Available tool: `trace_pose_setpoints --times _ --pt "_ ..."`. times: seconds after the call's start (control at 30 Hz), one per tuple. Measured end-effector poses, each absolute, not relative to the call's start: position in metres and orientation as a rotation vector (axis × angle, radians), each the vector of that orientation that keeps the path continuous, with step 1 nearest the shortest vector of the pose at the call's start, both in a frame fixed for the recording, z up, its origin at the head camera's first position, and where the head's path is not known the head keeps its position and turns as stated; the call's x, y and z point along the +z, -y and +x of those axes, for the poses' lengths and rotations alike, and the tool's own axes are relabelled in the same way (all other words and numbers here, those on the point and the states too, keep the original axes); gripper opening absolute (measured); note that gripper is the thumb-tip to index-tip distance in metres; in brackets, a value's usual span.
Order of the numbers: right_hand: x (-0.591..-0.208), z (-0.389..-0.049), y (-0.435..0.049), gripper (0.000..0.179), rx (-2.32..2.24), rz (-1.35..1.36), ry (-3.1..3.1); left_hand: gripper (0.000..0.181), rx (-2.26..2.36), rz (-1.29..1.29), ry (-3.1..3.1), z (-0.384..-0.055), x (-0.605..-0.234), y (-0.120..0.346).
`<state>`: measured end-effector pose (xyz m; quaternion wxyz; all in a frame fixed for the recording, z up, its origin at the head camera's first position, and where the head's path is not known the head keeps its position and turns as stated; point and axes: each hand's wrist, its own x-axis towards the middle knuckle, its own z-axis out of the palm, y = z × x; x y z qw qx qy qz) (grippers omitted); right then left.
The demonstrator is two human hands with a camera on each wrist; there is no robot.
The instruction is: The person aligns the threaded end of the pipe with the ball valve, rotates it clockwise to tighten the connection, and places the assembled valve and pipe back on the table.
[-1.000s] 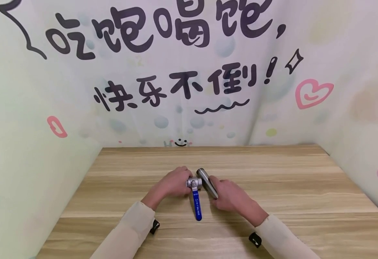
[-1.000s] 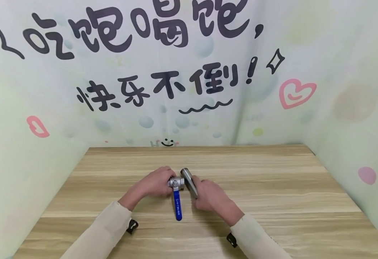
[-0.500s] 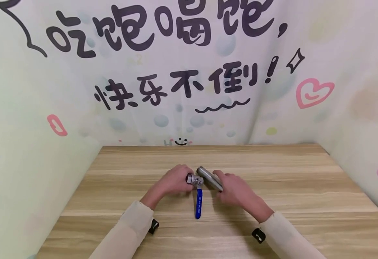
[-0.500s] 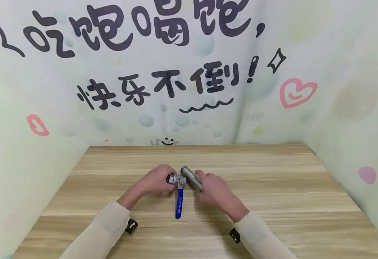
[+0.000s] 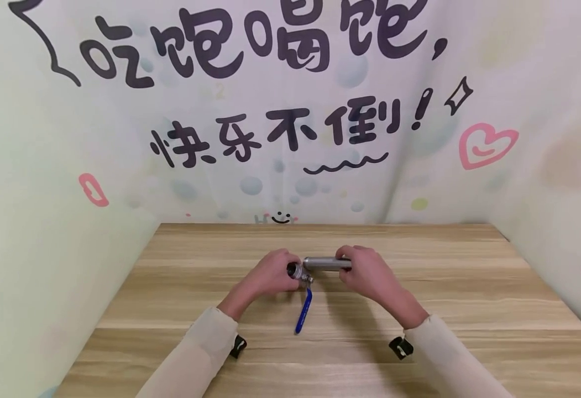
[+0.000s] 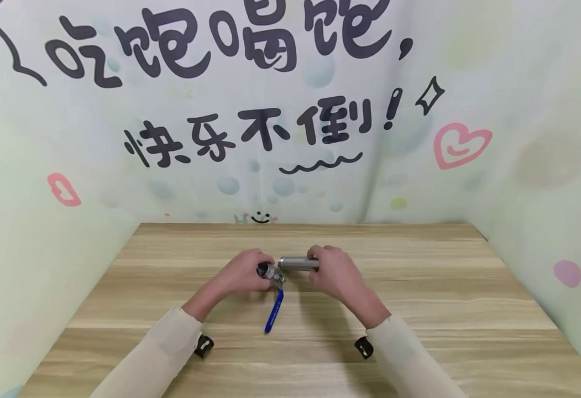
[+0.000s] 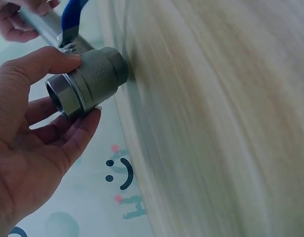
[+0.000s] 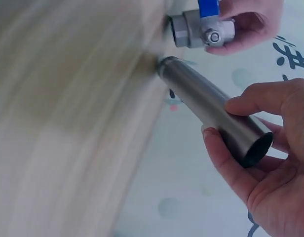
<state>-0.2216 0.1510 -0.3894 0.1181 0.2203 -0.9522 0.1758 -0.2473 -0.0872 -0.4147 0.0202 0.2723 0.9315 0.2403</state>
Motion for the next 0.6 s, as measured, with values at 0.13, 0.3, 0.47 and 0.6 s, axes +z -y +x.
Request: trace_pose_setpoints --times 0.13,0.3,0.47,0.6 --pt "-0.381 -0.229 -0.152 0.02 0.526 0.657 2.732 0.012 0.845 0.778 -2.873 -0.249 -0.415 0.087" --pt "-0.369 -0.237 -0.151 0.018 0.51 0.704 2.696 0.012 1.033 0.666 -2.826 -0.25 -0.408 0.089" --pt "-0.35 -0.242 -0.151 0.021 0.522 0.732 2.778 0.017 1.174 0.542 -2.781 -0.25 -0.395 0.092" --pt "-0.334 -0.247 -0.157 0.02 0.732 0.661 2.874 0.021 1.358 0.387 -2.722 -0.25 -0.389 0.095"
